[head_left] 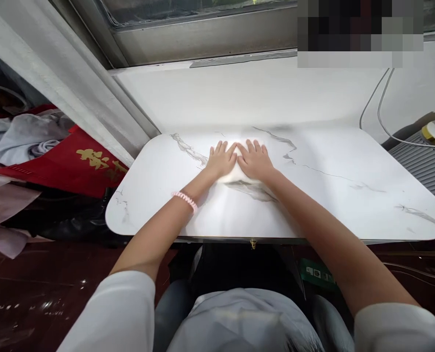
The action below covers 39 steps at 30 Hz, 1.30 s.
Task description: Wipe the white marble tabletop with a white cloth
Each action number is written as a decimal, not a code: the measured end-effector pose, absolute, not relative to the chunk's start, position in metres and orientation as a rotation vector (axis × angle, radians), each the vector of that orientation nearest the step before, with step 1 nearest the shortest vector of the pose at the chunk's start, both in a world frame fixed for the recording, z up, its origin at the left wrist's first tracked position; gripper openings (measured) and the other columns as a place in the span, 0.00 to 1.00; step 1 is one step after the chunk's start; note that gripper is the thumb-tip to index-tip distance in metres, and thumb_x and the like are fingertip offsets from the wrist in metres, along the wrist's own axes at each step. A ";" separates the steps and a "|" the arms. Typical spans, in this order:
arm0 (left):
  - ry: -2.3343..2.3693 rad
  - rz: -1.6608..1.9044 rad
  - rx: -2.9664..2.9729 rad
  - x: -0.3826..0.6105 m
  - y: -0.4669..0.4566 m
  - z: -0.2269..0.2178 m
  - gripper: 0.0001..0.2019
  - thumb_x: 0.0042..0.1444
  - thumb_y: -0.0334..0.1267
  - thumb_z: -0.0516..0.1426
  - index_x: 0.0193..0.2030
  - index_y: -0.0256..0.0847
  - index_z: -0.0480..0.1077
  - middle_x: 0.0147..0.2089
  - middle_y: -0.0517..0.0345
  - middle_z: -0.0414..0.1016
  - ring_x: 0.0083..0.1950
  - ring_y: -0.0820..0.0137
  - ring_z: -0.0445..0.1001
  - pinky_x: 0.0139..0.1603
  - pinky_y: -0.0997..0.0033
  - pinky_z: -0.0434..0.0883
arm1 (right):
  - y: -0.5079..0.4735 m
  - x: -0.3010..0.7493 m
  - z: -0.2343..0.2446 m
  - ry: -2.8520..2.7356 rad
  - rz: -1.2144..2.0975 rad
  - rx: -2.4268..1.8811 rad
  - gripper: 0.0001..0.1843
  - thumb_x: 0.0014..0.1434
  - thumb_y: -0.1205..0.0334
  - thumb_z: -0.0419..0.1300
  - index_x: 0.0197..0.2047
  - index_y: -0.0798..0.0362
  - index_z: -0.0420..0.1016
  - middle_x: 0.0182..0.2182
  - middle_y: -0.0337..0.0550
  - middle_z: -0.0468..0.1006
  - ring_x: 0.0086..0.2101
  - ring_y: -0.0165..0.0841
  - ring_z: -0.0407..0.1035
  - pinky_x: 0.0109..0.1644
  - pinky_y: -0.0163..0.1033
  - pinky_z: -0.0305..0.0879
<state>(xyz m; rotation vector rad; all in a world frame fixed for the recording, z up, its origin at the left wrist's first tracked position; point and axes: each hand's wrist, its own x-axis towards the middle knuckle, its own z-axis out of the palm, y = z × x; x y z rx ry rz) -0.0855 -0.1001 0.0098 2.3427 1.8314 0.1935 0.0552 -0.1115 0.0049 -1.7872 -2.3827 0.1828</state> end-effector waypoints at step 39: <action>1.634 0.123 2.654 0.038 -0.234 0.014 0.28 0.73 0.42 0.41 0.75 0.33 0.52 0.75 0.31 0.55 0.76 0.46 0.53 0.73 0.41 0.53 | -0.270 0.170 -0.007 -2.199 -0.054 -1.960 0.31 0.71 0.58 0.41 0.74 0.56 0.59 0.73 0.56 0.55 0.71 0.53 0.46 0.73 0.59 0.46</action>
